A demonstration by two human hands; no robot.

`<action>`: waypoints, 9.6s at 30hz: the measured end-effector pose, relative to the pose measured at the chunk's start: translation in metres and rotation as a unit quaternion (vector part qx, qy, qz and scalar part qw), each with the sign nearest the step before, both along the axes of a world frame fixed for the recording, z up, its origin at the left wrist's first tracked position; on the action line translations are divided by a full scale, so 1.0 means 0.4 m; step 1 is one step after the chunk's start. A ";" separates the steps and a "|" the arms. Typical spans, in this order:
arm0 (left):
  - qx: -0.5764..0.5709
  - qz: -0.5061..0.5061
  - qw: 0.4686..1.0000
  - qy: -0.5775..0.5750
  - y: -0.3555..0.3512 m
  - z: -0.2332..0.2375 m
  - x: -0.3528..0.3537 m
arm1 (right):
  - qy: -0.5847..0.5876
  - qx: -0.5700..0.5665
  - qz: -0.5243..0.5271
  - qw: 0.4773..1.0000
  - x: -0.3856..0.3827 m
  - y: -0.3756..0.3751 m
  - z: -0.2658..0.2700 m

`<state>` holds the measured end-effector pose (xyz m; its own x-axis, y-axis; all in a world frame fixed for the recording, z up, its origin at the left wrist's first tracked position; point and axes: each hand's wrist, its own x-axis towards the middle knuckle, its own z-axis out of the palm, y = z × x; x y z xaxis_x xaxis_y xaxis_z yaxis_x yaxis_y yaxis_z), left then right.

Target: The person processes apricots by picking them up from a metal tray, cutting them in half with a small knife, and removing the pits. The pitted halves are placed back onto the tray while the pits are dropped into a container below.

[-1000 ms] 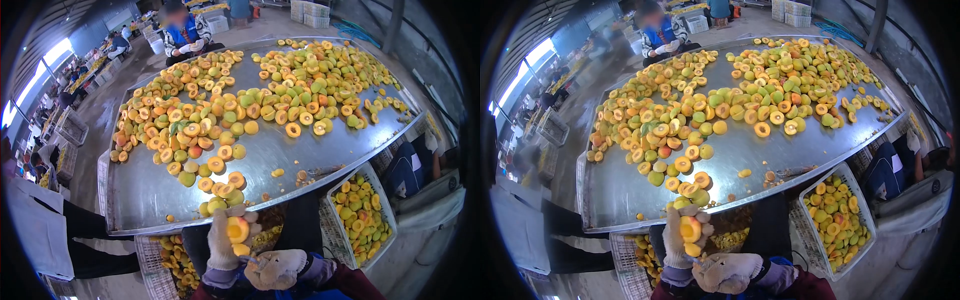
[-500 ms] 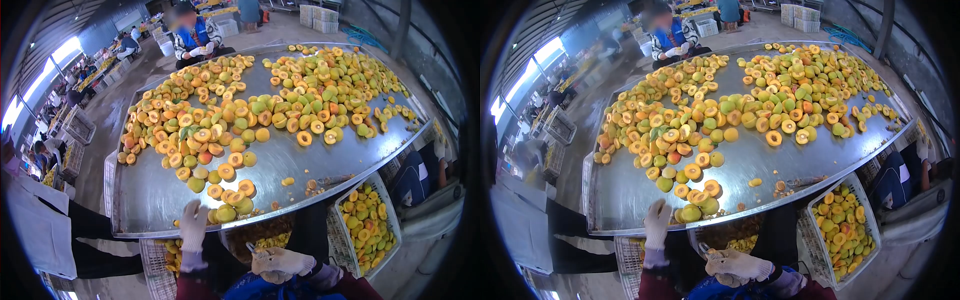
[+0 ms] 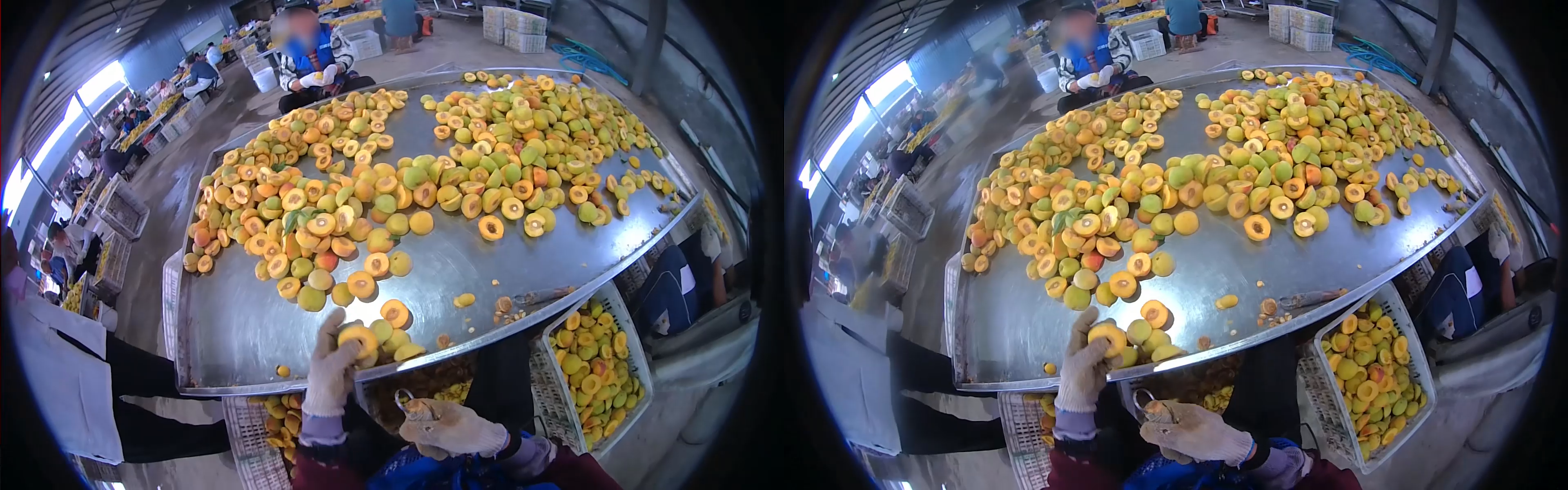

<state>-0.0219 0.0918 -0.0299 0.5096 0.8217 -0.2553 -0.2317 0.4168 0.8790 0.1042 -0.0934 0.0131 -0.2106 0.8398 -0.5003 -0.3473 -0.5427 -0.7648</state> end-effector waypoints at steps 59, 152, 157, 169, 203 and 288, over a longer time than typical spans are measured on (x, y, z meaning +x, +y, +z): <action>0.407 -0.159 0.900 -0.017 -0.234 0.140 0.014 | 0.466 -0.010 0.021 0.885 -0.011 -0.087 -0.020; 0.007 -0.002 0.994 -0.113 -0.232 0.121 -0.006 | -0.426 0.092 0.000 0.900 -0.034 -0.035 0.074; 0.271 -0.047 0.961 0.003 -0.217 0.137 -0.035 | -0.509 0.167 -0.008 0.845 -0.040 -0.044 0.071; -0.004 -0.003 0.998 -0.068 -0.241 0.120 -0.015 | -0.436 0.076 0.082 0.893 -0.027 -0.034 0.098; 0.245 -0.214 0.943 -0.065 -0.245 0.142 -0.016 | 0.267 0.055 0.021 0.962 -0.031 -0.083 -0.036; 0.318 -0.070 0.937 0.128 -0.262 0.156 0.056 | 0.012 0.024 -0.033 0.999 0.005 -0.074 0.013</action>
<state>0.0004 -0.0128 0.0326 0.6135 0.7780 0.1355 0.0379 -0.2004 0.9790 0.1064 -0.1229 0.0182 -0.1660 0.8753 -0.4542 -0.3994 -0.4808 -0.7805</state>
